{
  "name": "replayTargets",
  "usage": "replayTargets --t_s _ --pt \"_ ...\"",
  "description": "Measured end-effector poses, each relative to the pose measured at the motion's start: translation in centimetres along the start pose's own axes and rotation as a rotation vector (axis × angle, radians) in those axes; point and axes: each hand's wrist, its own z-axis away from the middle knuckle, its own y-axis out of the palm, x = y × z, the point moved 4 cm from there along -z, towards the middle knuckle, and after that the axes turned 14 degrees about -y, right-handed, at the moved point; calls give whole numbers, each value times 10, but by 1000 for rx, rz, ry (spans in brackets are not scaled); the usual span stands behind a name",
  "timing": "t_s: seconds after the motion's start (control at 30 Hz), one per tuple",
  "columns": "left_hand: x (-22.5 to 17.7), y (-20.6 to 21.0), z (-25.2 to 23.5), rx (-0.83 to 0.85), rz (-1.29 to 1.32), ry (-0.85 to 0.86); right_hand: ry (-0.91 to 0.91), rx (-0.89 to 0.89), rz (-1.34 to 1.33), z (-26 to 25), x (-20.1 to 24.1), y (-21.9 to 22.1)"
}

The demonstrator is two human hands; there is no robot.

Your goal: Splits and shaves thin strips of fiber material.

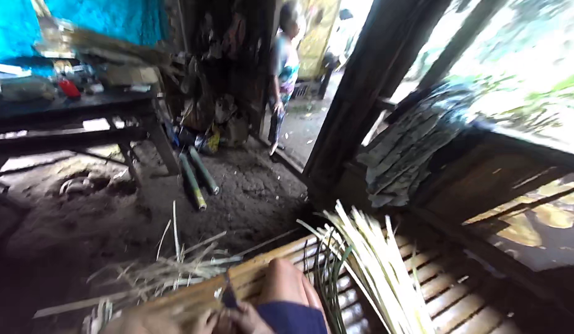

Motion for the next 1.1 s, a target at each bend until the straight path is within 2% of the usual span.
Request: replayTargets --t_s 0.07,0.13,0.2,0.4,0.53,0.57,0.7,0.77,0.87,0.97,1.1 --pt "18 10 18 186 182 0 16 -63 -4 1 9 -11" --pt "25 21 47 466 302 -6 22 -100 22 8 23 -14" --pt "20 22 74 599 340 12 8 -90 58 9 29 -14" --pt "11 22 98 572 455 36 -96 -47 50 20 46 -22" --pt "-10 35 95 600 483 161 -90 -76 -151 23 63 -30" --pt "-17 39 94 548 449 184 -66 -88 -198 23 65 -32" --pt "-37 33 92 128 268 337 5 -139 -214 25 77 -41" --pt "-47 20 96 45 250 358 11 -103 -226 28 85 -42" --pt "-61 1 105 153 287 289 34 24 -285 35 100 -35" --pt "-73 -5 119 281 515 223 15 201 -381 42 119 -25" --pt "-75 -3 132 235 745 218 -6 410 -509 48 145 -10"
